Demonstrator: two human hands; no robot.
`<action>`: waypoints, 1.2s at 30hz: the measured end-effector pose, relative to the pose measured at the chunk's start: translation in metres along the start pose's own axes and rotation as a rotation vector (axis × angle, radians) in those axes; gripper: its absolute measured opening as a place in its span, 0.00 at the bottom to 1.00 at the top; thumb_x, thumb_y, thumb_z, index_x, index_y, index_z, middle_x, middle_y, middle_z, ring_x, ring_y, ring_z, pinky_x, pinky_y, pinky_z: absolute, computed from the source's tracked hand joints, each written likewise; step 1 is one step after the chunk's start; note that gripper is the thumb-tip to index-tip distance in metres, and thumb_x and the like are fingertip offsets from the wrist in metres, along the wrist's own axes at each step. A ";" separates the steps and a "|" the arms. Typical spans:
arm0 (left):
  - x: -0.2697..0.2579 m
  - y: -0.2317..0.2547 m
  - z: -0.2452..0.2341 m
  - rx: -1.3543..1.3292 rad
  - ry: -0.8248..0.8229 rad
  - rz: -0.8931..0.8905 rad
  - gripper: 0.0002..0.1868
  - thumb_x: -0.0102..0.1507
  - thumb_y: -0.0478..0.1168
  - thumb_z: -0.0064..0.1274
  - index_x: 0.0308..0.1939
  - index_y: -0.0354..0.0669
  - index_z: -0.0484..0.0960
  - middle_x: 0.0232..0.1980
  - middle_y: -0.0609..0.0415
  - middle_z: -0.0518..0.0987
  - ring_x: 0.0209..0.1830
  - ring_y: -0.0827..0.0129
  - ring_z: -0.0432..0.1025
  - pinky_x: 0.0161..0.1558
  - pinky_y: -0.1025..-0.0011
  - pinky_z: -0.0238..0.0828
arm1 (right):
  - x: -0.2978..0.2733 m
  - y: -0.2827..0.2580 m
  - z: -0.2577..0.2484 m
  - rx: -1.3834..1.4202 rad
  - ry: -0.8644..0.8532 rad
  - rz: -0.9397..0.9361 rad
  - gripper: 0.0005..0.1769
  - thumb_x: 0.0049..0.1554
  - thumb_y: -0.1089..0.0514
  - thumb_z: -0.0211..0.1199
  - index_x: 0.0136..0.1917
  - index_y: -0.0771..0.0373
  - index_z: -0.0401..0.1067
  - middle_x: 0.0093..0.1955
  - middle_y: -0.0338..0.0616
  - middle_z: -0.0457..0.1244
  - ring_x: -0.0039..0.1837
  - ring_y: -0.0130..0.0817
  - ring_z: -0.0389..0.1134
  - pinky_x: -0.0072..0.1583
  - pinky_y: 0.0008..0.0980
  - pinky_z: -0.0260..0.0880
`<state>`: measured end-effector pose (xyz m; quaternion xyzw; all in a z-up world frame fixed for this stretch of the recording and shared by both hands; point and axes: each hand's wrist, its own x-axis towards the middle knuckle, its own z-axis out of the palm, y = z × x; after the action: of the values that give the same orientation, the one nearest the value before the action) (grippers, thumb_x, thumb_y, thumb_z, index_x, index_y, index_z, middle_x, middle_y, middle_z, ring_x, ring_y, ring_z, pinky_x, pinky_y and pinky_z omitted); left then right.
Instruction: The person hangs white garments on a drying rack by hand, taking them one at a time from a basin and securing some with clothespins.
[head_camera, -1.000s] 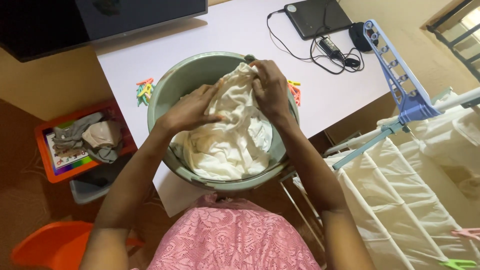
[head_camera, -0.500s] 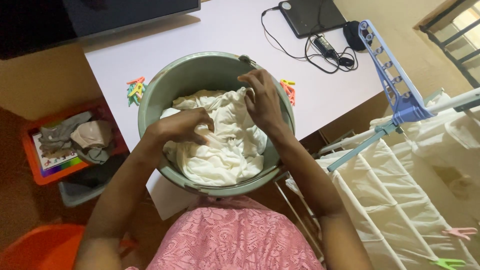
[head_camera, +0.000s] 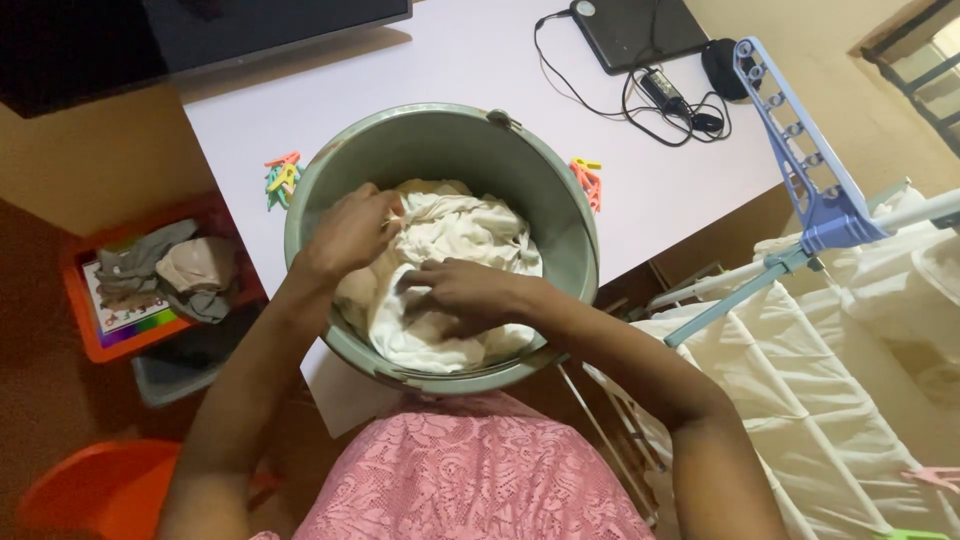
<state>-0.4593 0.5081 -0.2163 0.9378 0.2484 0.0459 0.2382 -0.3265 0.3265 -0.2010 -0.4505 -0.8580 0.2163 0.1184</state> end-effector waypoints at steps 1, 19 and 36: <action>0.000 -0.002 0.003 0.008 -0.033 -0.017 0.13 0.65 0.43 0.54 0.52 0.47 0.82 0.54 0.44 0.78 0.56 0.49 0.74 0.58 0.54 0.70 | -0.002 0.007 0.003 -0.040 0.021 0.155 0.24 0.46 0.60 0.70 0.57 0.57 0.76 0.65 0.46 0.63 0.66 0.48 0.65 0.65 0.45 0.69; -0.029 -0.026 0.017 -0.086 0.103 0.295 0.23 0.54 0.33 0.62 0.55 0.45 0.83 0.59 0.48 0.76 0.60 0.48 0.72 0.60 0.57 0.71 | -0.005 0.019 0.004 0.210 -0.098 0.249 0.15 0.60 0.67 0.59 0.57 0.57 0.80 0.59 0.44 0.71 0.58 0.38 0.72 0.62 0.38 0.73; 0.002 0.010 -0.017 -0.394 0.440 0.041 0.12 0.65 0.27 0.47 0.46 0.39 0.85 0.49 0.49 0.75 0.47 0.60 0.74 0.50 0.63 0.73 | 0.019 0.080 0.011 -0.521 -0.098 0.651 0.08 0.57 0.56 0.63 0.50 0.56 0.78 0.51 0.46 0.70 0.54 0.45 0.72 0.52 0.48 0.72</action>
<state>-0.4564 0.5092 -0.1968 0.8457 0.2616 0.3002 0.3554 -0.2838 0.3795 -0.2489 -0.7023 -0.7014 0.0396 -0.1150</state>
